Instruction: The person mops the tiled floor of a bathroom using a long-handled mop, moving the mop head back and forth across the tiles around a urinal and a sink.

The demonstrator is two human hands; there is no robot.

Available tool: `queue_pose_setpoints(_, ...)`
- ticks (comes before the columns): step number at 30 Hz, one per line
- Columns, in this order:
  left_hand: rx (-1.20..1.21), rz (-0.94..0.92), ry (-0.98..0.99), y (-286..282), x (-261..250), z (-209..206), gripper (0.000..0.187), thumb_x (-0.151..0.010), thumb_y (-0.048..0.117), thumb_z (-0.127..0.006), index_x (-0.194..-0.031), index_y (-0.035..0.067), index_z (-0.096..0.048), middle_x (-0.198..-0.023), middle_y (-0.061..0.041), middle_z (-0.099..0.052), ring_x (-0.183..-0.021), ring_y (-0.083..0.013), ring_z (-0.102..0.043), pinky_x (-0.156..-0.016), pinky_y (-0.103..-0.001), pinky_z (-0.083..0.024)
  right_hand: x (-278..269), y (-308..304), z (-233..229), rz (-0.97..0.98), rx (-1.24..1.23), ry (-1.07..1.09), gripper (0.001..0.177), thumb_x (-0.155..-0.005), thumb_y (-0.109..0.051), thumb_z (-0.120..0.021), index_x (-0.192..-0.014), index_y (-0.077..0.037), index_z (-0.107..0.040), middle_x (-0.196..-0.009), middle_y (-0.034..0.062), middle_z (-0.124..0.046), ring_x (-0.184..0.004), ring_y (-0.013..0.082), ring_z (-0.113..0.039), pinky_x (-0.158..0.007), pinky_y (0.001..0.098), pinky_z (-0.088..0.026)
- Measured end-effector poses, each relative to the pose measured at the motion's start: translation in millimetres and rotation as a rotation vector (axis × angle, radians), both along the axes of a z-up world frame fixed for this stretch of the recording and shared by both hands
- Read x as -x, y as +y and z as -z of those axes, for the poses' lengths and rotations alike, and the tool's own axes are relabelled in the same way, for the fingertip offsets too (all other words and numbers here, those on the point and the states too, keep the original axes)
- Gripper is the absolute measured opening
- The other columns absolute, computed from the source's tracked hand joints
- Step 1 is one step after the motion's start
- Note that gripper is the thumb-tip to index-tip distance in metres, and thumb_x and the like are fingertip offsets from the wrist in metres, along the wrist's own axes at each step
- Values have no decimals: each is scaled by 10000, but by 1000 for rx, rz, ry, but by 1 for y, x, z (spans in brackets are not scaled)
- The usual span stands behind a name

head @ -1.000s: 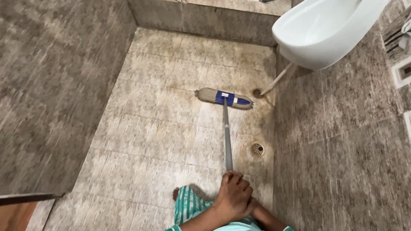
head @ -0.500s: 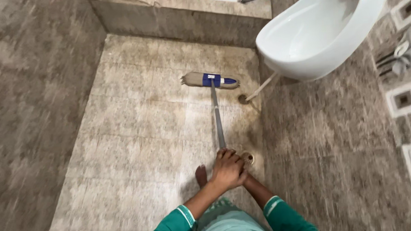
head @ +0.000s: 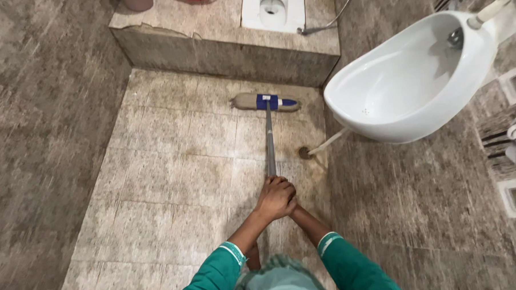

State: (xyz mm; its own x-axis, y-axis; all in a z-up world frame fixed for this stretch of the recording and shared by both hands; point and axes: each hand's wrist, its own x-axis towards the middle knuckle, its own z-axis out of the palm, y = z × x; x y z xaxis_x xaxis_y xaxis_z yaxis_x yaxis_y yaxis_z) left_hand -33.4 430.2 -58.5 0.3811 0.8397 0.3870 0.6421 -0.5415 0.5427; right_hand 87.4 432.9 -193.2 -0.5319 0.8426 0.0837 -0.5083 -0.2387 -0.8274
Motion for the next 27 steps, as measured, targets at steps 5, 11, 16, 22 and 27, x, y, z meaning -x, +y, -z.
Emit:
queue_pose_setpoints(5,123,-2,-172,-23,7,-49,245,-750,309,-696,-858,103,-773,-965,-100,-749,-1102,-314,-617,-1007,-508,-374,-2,-5,-14,10,47,68,393,-968,-446,-524,-1158,-102,-520,-1099,38,-530,-1160,185,-527,-1115,413,-388)
queue_pose_setpoints(11,140,32,-390,-51,-3,-116,188,-935,260,-711,-915,75,-737,-891,-113,-734,-848,-262,-682,-984,-485,-431,22,-51,-119,126,252,729,353,-966,-438,-547,-1119,-121,-530,-1042,18,-534,-1113,165,-553,-1095,400,-413)
queue_pose_setpoints(16,57,64,-478,-46,-3,-136,216,-856,218,-763,-757,45,-679,-765,-127,-686,-749,-279,-656,-779,-400,-484,3,-43,-163,62,236,108,465,-903,-411,-531,-1180,-41,-484,-1025,46,-541,-1013,157,-565,-951,366,-446)
queue_pose_setpoints(22,49,112,-401,-36,-9,-76,143,-864,205,-728,-809,75,-708,-779,-109,-705,-710,-232,-678,-786,-387,-527,2,-32,-121,-84,408,460,274,-1083,-257,-476,-1176,0,-453,-999,45,-503,-957,144,-524,-935,309,-472)
queue_pose_setpoints(27,40,114,-328,-33,-6,-28,138,-855,188,-729,-828,55,-703,-733,-116,-678,-703,-280,-658,-731,-422,-497,-4,-3,-42,-70,57,165,182,-1034,-187,-531,-1074,-12,-499,-898,55,-514,-800,160,-522,-736,319,-500)
